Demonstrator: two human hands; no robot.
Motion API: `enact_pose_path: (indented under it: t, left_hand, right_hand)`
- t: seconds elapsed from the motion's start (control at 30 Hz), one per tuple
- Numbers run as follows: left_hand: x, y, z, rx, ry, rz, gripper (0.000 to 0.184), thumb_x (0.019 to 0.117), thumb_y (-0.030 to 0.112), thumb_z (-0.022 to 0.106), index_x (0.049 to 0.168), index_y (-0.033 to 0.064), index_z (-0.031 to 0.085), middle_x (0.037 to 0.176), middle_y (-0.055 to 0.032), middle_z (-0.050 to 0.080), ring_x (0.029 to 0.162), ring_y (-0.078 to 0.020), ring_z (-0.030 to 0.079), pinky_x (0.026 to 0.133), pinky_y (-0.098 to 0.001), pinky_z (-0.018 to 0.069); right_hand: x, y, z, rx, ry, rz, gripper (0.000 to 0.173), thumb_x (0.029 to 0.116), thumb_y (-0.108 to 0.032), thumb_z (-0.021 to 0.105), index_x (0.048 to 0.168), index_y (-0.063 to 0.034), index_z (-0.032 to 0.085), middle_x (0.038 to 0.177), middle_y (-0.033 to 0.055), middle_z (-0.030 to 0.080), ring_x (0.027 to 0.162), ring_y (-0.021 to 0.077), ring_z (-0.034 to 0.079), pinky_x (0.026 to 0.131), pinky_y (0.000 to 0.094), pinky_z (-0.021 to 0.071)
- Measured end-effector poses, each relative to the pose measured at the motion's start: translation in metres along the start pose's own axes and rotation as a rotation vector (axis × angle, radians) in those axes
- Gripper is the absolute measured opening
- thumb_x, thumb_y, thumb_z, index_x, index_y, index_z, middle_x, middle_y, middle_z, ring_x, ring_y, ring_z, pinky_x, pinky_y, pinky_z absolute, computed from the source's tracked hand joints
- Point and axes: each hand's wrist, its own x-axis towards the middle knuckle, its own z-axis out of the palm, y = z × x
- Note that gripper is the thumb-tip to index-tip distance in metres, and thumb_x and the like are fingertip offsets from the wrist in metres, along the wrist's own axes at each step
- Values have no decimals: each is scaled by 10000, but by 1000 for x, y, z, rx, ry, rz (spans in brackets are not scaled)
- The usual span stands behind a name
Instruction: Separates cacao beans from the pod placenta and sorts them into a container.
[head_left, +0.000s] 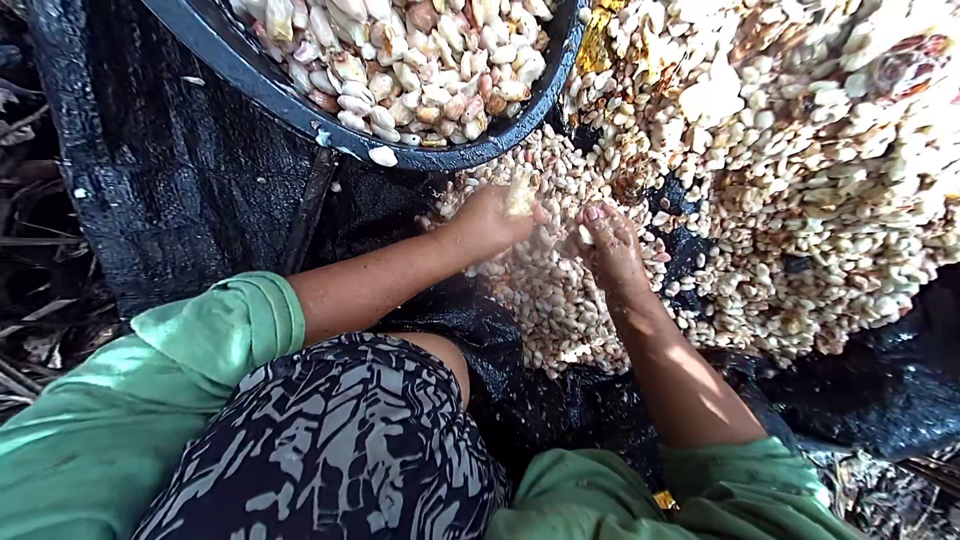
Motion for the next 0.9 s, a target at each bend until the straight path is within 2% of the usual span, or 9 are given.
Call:
enact_pose_path:
  t: [0.1, 0.2, 0.33, 0.4, 0.5, 0.63, 0.73, 0.83, 0.9]
  left_hand:
    - [1, 3, 5, 80, -57, 150, 198, 967, 112, 671, 1136, 17, 713, 1062, -131, 713, 957, -176, 673, 909, -396, 533]
    - [1, 4, 8, 111, -138, 143, 357, 958, 177, 720, 1252, -13, 656, 1156, -173, 697, 1068, -227, 673, 990, -421, 515]
    - [1, 2, 6, 139, -152, 95, 337, 962, 167, 715, 1212, -52, 657, 1098, -199, 700, 1027, -262, 677, 967, -445, 516]
    - [2, 2, 1, 119, -131, -38, 317, 993, 167, 680, 1178, -88, 645, 1068, -222, 686, 999, -283, 666, 950, -470, 507]
    - [6, -12, -3, -37, -47, -324, 341, 1038, 298, 614, 1107, -33, 655, 928, -106, 673, 787, -143, 630, 760, -349, 539]
    - [4, -19, -2, -75, -137, -446, 300, 1026, 266, 636, 1107, -23, 645, 895, -81, 649, 731, -117, 591, 716, -318, 520]
    - [-3, -23, -4, 110, -311, -311, 306, 1004, 243, 675, 1122, -39, 659, 923, -153, 682, 803, -211, 657, 794, -426, 554]
    - [-10, -25, -8, 208, -379, -187, 241, 993, 220, 686, 1098, 3, 691, 884, -105, 684, 756, -157, 635, 738, -369, 546]
    - [-15, -25, -13, 127, -386, -192, 200, 995, 192, 675, 1097, 20, 689, 870, -46, 685, 698, -62, 607, 666, -255, 526]
  right_hand:
    - [1, -4, 19, 141, 21, -37, 236, 1074, -196, 381, 976, -150, 591, 718, -95, 606, 551, 8, 538, 525, 198, 486]
    - [4, -6, 31, 123, 27, -35, 194, 1088, -187, 393, 1021, -152, 572, 813, -100, 639, 617, -18, 578, 555, 169, 513]
    - [12, -4, 31, -98, -11, -151, 187, 1072, -144, 414, 1004, -109, 585, 681, -123, 538, 516, -42, 464, 492, 154, 437]
    - [15, -2, 22, -392, -19, -265, 300, 1083, -156, 406, 1068, 38, 634, 798, 21, 608, 628, 38, 563, 625, 229, 522]
    - [25, -4, 8, -784, -96, -333, 477, 1103, -306, 357, 1204, 40, 669, 1116, 169, 723, 1047, 256, 695, 960, 452, 534]
    - [83, -26, 18, -1175, -249, -124, 386, 1073, -242, 494, 1315, 32, 616, 1224, 279, 660, 1175, 465, 631, 1006, 634, 470]
    - [140, -27, 38, -1268, -372, -121, 368, 1055, -177, 520, 1368, -5, 611, 1421, 225, 587, 1371, 411, 512, 1120, 623, 385]
    - [163, 0, 31, -1294, -419, -64, 466, 1046, -202, 555, 1490, -65, 526, 1625, 147, 391, 1526, 409, 285, 1177, 672, 264]
    - [147, 29, 19, -1306, -351, 0, 508, 1035, -218, 566, 1520, -87, 493, 1629, 157, 376, 1494, 430, 333, 1133, 698, 314]
